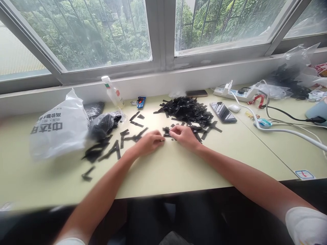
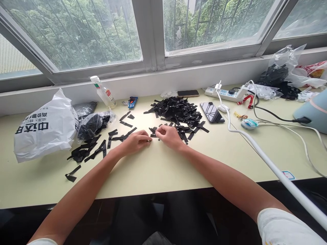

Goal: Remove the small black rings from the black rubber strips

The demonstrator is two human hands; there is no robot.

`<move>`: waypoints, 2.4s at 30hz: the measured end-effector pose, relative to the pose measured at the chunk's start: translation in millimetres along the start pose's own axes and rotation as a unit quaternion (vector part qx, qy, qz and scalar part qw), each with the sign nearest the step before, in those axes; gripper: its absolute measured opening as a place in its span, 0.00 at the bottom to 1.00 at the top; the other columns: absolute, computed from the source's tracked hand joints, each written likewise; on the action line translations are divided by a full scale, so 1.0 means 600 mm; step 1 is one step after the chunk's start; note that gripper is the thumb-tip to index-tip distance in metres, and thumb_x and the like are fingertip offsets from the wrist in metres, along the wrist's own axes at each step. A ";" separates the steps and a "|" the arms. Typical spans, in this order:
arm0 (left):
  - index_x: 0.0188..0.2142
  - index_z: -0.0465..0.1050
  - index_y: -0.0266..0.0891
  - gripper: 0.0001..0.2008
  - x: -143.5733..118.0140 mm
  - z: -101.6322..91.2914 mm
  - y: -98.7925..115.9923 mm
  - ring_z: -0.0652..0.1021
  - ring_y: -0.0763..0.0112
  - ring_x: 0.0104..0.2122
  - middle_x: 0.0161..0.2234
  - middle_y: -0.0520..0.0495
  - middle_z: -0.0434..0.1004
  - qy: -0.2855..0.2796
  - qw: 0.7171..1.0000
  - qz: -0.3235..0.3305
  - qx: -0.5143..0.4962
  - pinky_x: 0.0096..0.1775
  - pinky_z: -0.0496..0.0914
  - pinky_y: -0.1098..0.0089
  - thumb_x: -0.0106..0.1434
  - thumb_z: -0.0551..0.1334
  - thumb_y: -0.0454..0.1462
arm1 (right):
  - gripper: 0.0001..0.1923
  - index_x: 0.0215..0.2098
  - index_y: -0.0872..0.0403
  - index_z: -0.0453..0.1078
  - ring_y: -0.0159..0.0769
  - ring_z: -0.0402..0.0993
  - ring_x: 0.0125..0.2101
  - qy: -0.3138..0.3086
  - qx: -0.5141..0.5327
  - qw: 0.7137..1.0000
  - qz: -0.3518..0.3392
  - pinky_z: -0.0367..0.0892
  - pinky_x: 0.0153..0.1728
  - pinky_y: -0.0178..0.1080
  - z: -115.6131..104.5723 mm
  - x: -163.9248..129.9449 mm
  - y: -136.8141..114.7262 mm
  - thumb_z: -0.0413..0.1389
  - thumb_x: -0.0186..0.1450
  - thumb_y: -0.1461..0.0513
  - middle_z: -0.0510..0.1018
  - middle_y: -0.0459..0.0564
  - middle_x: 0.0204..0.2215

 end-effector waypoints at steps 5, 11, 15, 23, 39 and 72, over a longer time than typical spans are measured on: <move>0.39 0.80 0.41 0.09 0.004 0.007 0.007 0.77 0.67 0.35 0.38 0.45 0.76 0.026 0.999 0.001 0.033 0.40 0.72 0.66 0.68 0.59 0.34 | 0.11 0.31 0.54 0.75 0.34 0.70 0.26 -0.011 0.003 1.000 -0.007 0.63 0.28 0.36 0.005 -0.002 -0.003 0.57 0.63 0.55 0.79 0.48 0.29; 0.39 0.77 0.40 0.11 0.005 0.007 0.025 0.76 0.65 0.39 0.37 0.44 0.77 0.064 0.992 0.026 0.106 0.42 0.72 0.65 0.71 0.55 0.35 | 0.10 0.31 0.54 0.75 0.34 0.72 0.28 -0.006 0.000 1.000 -0.014 0.64 0.29 0.36 0.007 -0.003 -0.004 0.58 0.63 0.56 0.80 0.48 0.29; 0.40 0.77 0.39 0.10 0.006 0.006 0.037 0.77 0.67 0.38 0.36 0.44 0.78 0.140 0.986 0.061 0.062 0.40 0.73 0.65 0.72 0.57 0.37 | 0.10 0.32 0.54 0.77 0.35 0.74 0.29 -0.010 0.001 1.000 -0.026 0.66 0.31 0.36 0.012 -0.005 -0.005 0.58 0.64 0.56 0.81 0.48 0.30; 0.44 0.78 0.39 0.08 0.001 0.007 0.036 0.81 0.67 0.36 0.40 0.45 0.82 0.195 0.979 -0.017 -0.058 0.40 0.78 0.65 0.68 0.62 0.37 | 0.12 0.35 0.53 0.78 0.36 0.75 0.30 -0.036 0.017 0.998 -0.050 0.68 0.31 0.37 0.020 -0.009 -0.003 0.57 0.65 0.55 0.82 0.49 0.31; 0.44 0.71 0.38 0.10 -0.001 0.002 0.054 0.74 0.61 0.44 0.46 0.40 0.74 0.116 0.968 0.069 0.210 0.42 0.73 0.59 0.73 0.51 0.33 | 0.11 0.35 0.52 0.79 0.35 0.70 0.27 -0.054 -0.032 0.989 -0.131 0.64 0.29 0.38 0.020 -0.008 -0.007 0.57 0.67 0.55 0.78 0.49 0.28; 0.39 0.70 0.41 0.08 -0.047 -0.101 -0.009 0.74 0.64 0.27 0.32 0.47 0.78 -0.021 0.917 -0.222 0.330 0.27 0.58 0.68 0.58 0.59 0.36 | 0.19 0.54 0.51 0.75 0.42 0.75 0.42 0.069 -0.004 0.997 -0.026 0.71 0.45 0.45 -0.009 0.002 0.000 0.52 0.70 0.54 0.76 0.54 0.53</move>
Point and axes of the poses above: each hand's wrist, its own x-axis towards the middle knuckle, its own z-axis out of the palm, y = z × x, the point moved 3 cm from there along x, towards the middle knuckle
